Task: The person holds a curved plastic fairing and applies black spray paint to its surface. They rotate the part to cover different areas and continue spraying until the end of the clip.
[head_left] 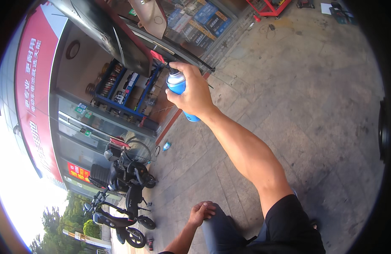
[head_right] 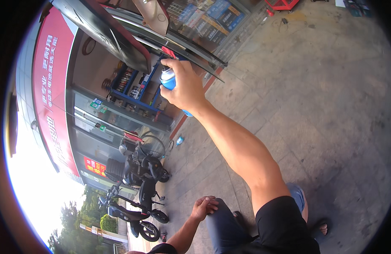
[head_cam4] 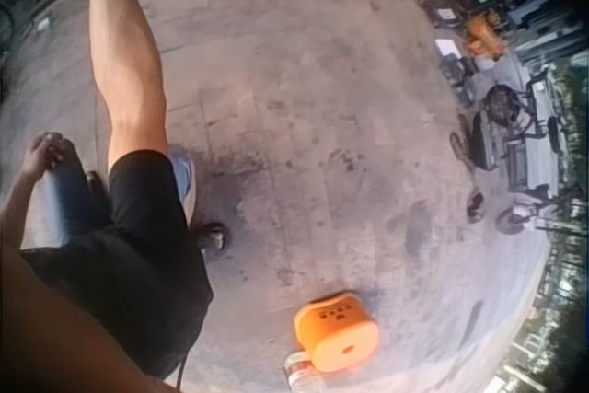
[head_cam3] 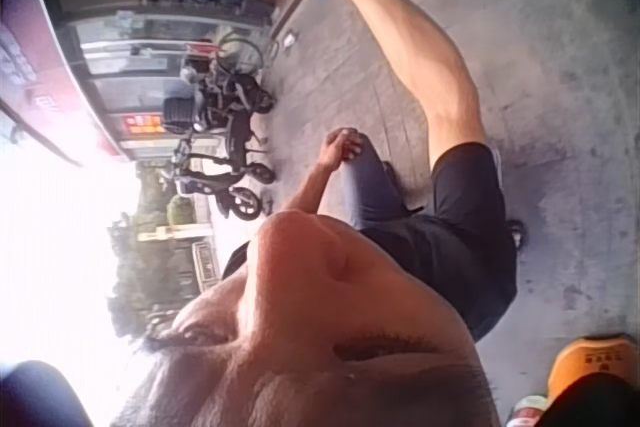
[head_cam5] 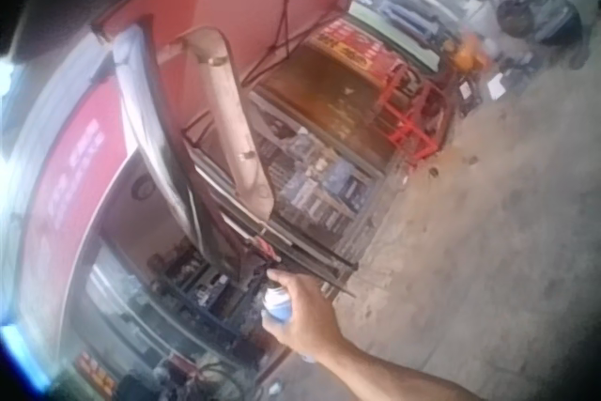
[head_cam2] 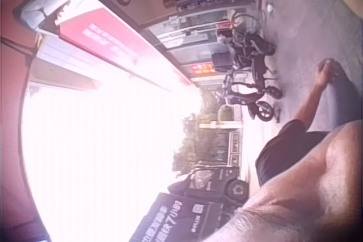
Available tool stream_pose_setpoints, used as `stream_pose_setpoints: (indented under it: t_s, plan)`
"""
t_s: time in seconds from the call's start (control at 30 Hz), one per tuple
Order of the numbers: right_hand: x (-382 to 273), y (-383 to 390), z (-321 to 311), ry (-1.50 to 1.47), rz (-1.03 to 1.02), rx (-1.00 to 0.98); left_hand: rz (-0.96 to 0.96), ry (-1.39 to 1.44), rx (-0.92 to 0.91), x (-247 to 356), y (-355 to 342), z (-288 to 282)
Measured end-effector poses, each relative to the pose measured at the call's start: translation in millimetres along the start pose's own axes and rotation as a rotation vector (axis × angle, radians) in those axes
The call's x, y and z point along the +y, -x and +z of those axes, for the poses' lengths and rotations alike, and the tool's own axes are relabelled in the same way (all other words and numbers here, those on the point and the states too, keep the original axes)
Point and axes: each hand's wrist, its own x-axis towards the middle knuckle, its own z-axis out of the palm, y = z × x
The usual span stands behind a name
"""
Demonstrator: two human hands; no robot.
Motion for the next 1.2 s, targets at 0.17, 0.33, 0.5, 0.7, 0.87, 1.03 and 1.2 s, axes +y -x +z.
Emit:
stream_pose_setpoints:
  t_s: [0.17,0.33,0.5,0.7,0.87,1.03,1.2]
  plan:
    - [-0.3,-4.0,8.6,0.036,-0.02,-0.036,0.04,0.032,-0.018,-3.1,-0.8,2.2]
    - [4.6,-4.2,15.0,0.097,-0.014,-0.077,0.059,0.046,-0.021,-5.1,-2.9,2.6]
    - [12.6,-4.4,23.5,0.204,-0.012,-0.118,0.056,0.081,-0.022,-9.8,-5.5,0.8]
    - [16.8,-1.2,29.1,0.12,0.063,-0.129,0.075,0.134,-0.044,-15.6,-7.1,-0.5]
    - [15.6,-12.5,22.1,0.178,0.006,-0.098,0.088,0.164,-0.072,-14.6,-8.4,2.7]
    - [11.3,-23.7,6.2,0.218,-0.072,-0.058,0.099,0.175,-0.093,-12.9,-15.4,6.3]
    - [3.0,-31.6,-1.7,0.278,-0.142,-0.084,0.131,0.175,-0.114,-13.7,-28.0,14.1]
